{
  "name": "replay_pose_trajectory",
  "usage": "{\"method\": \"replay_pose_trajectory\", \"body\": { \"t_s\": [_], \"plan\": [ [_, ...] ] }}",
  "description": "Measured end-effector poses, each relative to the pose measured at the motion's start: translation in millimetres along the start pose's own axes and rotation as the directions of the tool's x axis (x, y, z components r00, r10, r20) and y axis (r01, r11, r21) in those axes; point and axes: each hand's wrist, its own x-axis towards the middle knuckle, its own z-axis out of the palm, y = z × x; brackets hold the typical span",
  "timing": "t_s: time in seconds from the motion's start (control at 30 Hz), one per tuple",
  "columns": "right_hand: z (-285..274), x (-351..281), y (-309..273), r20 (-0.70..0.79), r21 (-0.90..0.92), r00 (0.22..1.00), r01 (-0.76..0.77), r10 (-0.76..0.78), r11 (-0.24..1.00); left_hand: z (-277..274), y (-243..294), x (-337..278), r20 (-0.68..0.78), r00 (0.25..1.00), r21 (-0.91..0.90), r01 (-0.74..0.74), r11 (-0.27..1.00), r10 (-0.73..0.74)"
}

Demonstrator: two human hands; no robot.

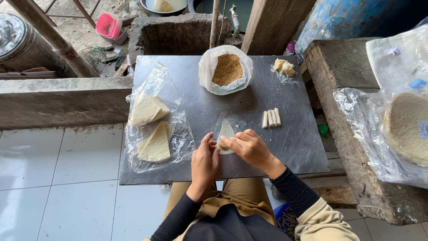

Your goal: The person places a small amount of filling from a bag onto a thin triangular wrapper, then rolls the wrapper into a small cylinder to make lumpia.

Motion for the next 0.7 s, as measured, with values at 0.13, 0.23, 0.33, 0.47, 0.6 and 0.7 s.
{"method": "replay_pose_trajectory", "body": {
  "t_s": [0.13,0.23,0.33,0.47,0.6,0.7],
  "plan": [
    [-9.3,-4.8,0.9,0.003,-0.053,1.000,-0.013,0.013,0.998,3.2,4.0,0.2,-0.042,0.999,-0.024,-0.015,1.000,0.014],
    [-11.0,-8.8,1.9,-0.019,-0.022,0.998,-0.059,0.058,0.998,5.7,7.4,2.6,-0.045,0.999,-0.105,-0.020,0.994,0.015],
    [-11.5,-7.3,7.1,-0.085,0.128,0.967,-0.227,0.239,0.965,6.8,10.0,4.7,-0.014,0.999,-0.069,-0.053,0.996,0.053],
    [-5.8,12.4,31.7,-0.241,0.237,0.844,-0.428,0.479,0.872,12.0,7.5,8.0,-0.009,0.995,-0.004,-0.099,0.995,0.099],
    [17.9,50.8,85.8,-0.327,0.278,0.727,-0.536,0.604,0.797,16.8,-0.2,10.3,-0.007,0.993,0.040,-0.120,0.992,0.121],
    [51.2,86.2,126.3,-0.370,0.174,0.732,-0.551,0.572,0.816,18.4,-3.0,11.4,-0.010,0.992,0.055,-0.128,0.990,0.129]
  ]
}}
